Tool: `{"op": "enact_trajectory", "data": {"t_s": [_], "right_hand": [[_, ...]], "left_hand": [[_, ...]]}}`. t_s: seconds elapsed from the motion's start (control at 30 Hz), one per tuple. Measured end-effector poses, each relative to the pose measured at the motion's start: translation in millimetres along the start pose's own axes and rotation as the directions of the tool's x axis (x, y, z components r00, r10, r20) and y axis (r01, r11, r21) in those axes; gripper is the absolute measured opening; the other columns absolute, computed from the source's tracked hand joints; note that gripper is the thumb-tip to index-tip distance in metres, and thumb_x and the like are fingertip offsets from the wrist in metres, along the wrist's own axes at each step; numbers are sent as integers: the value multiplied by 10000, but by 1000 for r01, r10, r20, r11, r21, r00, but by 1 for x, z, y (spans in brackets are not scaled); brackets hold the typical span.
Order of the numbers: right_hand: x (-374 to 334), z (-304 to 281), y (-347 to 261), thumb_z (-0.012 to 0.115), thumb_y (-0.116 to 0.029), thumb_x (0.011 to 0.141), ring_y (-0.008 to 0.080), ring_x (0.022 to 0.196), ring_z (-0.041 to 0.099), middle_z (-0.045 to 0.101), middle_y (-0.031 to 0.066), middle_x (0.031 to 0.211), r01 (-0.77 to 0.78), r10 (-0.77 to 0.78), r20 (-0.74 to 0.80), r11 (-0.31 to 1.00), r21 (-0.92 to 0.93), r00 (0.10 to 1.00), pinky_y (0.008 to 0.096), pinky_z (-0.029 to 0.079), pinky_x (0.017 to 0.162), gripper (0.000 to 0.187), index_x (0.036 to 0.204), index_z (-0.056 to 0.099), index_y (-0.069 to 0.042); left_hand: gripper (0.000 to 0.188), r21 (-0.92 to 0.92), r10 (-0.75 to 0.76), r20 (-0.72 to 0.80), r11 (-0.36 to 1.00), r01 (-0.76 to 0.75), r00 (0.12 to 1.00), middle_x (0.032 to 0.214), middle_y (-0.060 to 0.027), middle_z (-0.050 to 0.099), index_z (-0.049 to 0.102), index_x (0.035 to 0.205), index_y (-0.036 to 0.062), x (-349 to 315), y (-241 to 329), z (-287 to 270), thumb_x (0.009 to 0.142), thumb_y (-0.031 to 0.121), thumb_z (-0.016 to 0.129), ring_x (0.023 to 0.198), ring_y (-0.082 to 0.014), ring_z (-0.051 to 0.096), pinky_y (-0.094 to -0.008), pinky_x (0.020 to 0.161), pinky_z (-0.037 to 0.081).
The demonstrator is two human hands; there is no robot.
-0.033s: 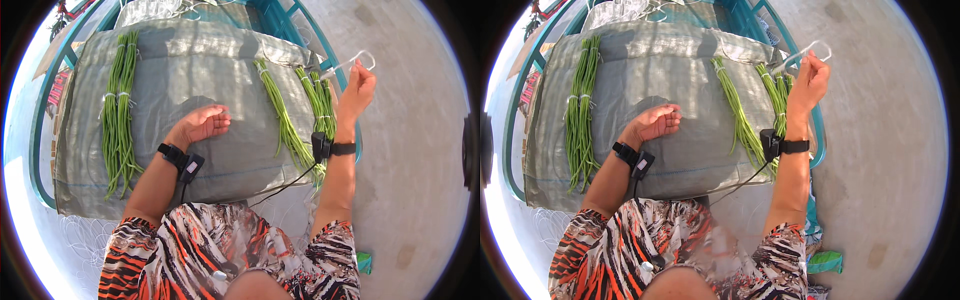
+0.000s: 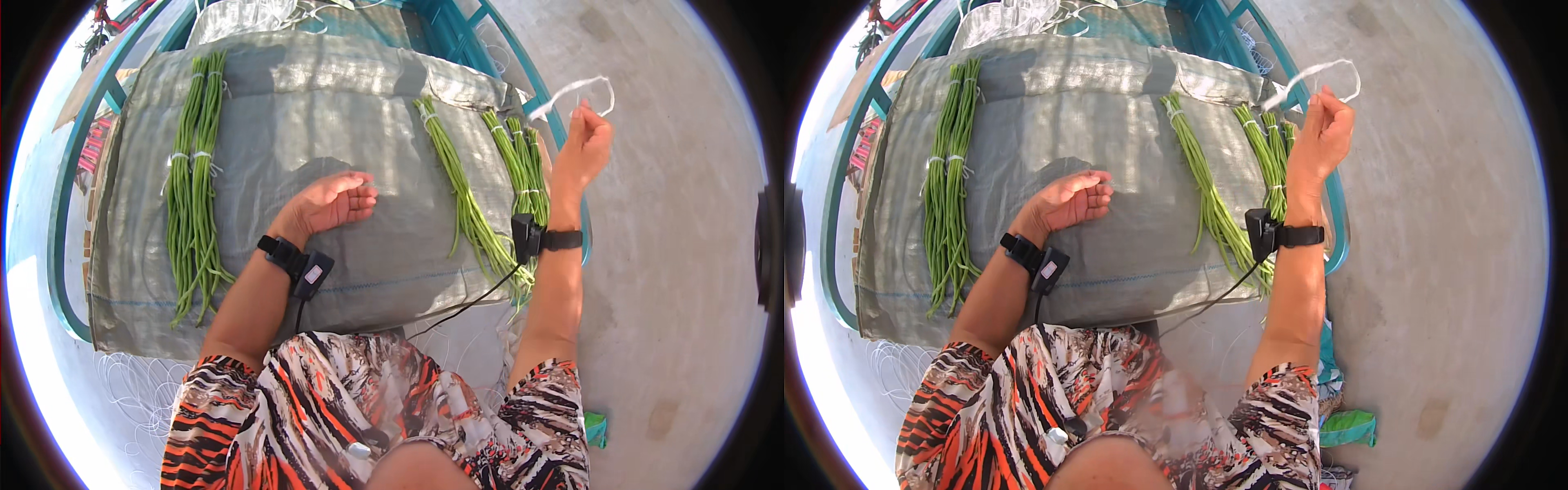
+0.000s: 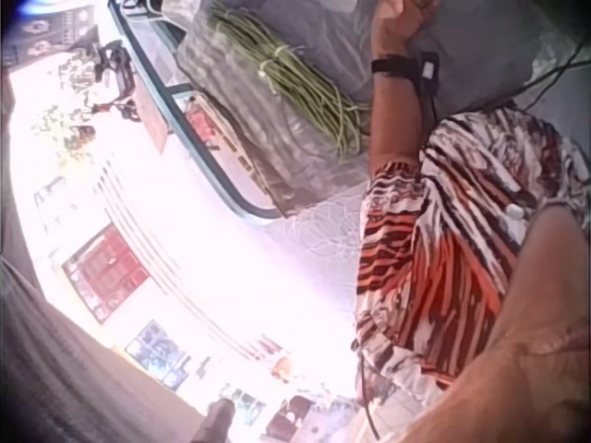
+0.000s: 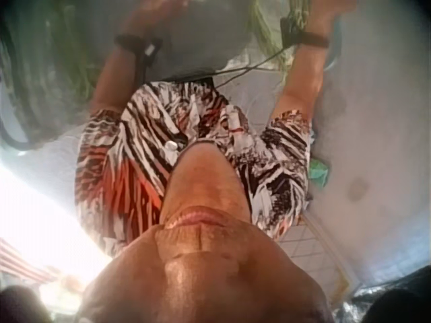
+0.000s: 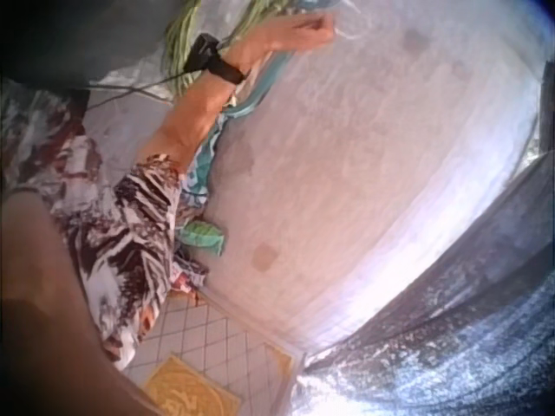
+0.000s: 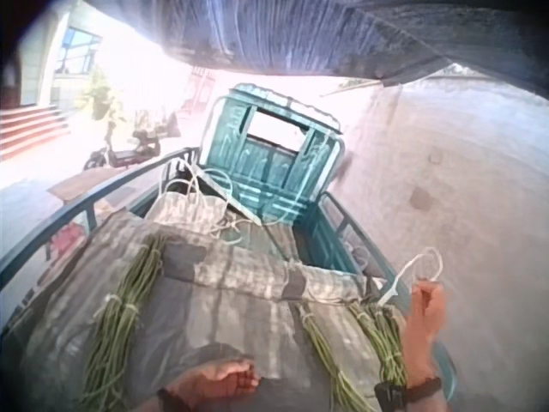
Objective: The person gathers long green beans into a bundle and ties it with a white plastic tie while working in the back of a truck.
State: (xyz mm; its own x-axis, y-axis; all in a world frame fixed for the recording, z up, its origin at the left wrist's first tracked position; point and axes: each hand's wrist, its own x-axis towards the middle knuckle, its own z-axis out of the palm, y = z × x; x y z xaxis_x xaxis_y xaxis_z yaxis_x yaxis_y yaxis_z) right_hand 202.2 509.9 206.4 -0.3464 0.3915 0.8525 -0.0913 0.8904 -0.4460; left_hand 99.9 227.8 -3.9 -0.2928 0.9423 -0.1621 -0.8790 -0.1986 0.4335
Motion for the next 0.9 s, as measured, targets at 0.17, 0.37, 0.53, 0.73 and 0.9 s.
{"op": "enact_trajectory", "data": {"t_s": [0.17, 0.37, 0.53, 0.73, 0.9], "right_hand": [[-28, -19, 82, 576, -74, 846, 285, 901, 612, 633, 113, 900, 196, -46, 303, 851, -487, 952, 340, 489, 763, 41, 864, 592, -41], [-82, -5, 114, 541, -186, 840, 297, 918, 603, 637, 103, 937, 408, 785, 490, 334, -850, 379, 420, 476, 770, 122, 879, 621, -103], [-62, 54, 53, 557, -251, 830, 290, 974, 578, 618, 66, 1002, 116, 448, 688, 786, -608, 571, 430, 462, 806, 225, 1019, 602, -136], [-71, 113, 57, 639, -259, 788, 280, 1043, 542, 593, 79, 1070, 281, 293, 763, 806, -521, 576, 431, 460, 796, 300, 1050, 566, -131], [-88, 127, 86, 726, -202, 720, 295, 981, 571, 598, 140, 1061, 105, 425, 747, 832, -545, 512, 404, 459, 828, 475, 1137, 522, -103]], "left_hand": [[226, 64, 23, 0, 998, -23, 1000, 973, -96, 625, 502, 1136, 33, 3, -4, 11, 935, 132, 477, 858, -191, 621, -349, 810, 524], [230, 29, 14, -27, 999, -14, 1000, 960, -102, 622, 488, 1147, 20, 1, -3, 11, 942, 119, 452, 849, -197, 627, -355, 795, 537], [229, -4, -8, -50, 1000, 7, 999, 955, -107, 620, 474, 1150, 18, -2, -2, 9, 941, 109, 452, 844, -200, 628, -354, 782, 542], [220, -8, -2, -51, 1000, 1, 999, 940, -103, 611, 466, 1136, 17, 0, -1, 14, 935, 106, 462, 827, -200, 624, -347, 767, 546], [237, -19, -23, -75, 1000, 22, 997, 944, -103, 605, 443, 1152, 15, -2, -2, 14, 936, 109, 464, 825, -196, 623, -342, 758, 548]]}}
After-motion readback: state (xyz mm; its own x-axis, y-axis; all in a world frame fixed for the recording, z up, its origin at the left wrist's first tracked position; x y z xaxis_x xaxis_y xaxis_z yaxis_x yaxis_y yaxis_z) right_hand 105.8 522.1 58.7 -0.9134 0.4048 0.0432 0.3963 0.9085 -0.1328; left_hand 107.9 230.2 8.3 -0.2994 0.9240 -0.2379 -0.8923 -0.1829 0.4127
